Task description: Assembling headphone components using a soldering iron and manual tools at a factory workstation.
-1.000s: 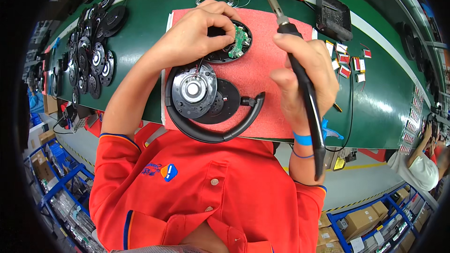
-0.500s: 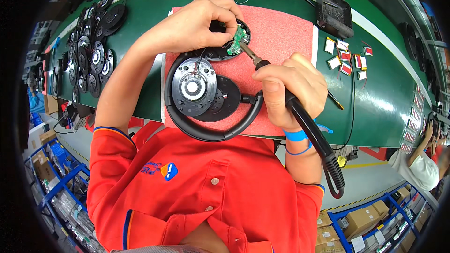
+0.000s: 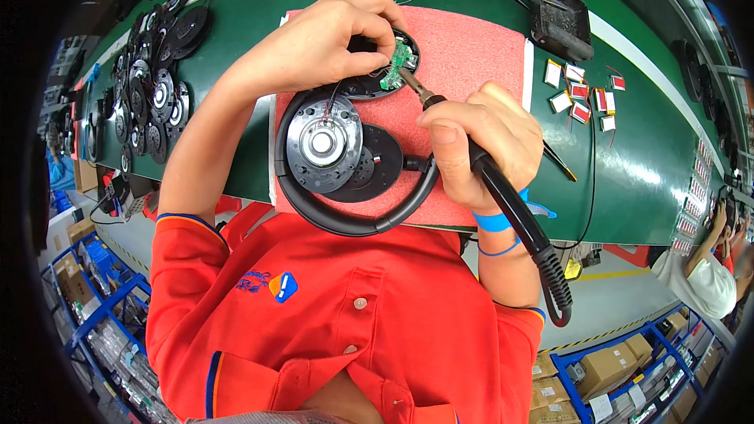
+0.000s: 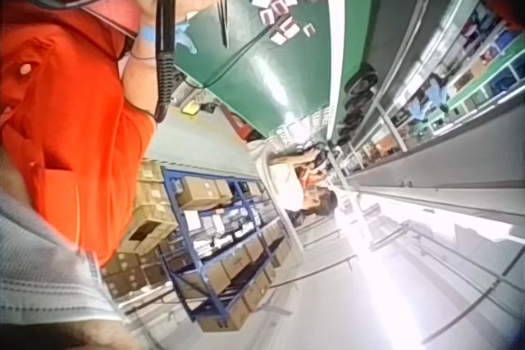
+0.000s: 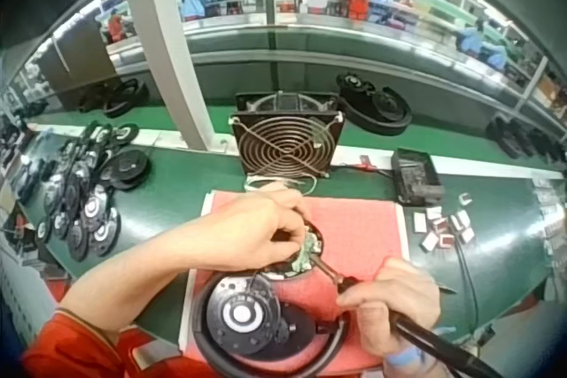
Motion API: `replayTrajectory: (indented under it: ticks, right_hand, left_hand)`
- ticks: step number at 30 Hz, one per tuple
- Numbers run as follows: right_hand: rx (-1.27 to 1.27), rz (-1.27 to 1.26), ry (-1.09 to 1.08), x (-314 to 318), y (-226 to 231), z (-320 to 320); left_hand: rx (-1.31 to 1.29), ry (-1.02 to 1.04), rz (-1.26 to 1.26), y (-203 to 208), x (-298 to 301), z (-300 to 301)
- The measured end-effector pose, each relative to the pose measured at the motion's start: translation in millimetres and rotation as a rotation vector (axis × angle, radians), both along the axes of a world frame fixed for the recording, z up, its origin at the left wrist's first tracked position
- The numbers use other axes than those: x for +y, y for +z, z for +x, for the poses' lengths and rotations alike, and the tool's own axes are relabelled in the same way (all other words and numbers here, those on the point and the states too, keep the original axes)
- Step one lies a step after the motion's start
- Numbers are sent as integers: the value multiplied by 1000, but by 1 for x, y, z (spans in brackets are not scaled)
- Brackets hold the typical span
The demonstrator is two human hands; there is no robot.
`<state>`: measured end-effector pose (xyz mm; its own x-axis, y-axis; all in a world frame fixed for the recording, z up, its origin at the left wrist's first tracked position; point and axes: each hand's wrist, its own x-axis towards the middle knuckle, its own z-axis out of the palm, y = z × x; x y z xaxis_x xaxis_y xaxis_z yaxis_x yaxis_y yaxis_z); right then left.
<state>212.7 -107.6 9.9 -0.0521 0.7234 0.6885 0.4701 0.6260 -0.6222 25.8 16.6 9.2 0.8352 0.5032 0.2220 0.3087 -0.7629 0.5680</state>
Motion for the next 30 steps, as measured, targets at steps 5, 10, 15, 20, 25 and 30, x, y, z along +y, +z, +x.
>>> replayTrajectory:
  ticks: [5, 10, 15, 20, 25, 30]
  right_hand:
    - [-56, -15, 15, 0, 0, -1]
    - [-62, -12, 24, 0, -1, -1]
    - [-77, -22, 26, 0, -1, -1]
    - [-81, -7, 26, 1, -1, -2]
    - [-81, -8, 27, 1, -1, -3]
    - [-87, 34, 22, -1, 1, -1]
  left_hand:
    - [17, -54, 108, 4, 0, 2]
    - [47, -43, 131, 5, 0, 4]
    - [73, -34, 141, 7, -2, 6]
    - [71, -29, 166, 6, -2, 7]
    - [72, -32, 160, 6, -2, 7]
    - [75, -30, 169, 7, -2, 7]
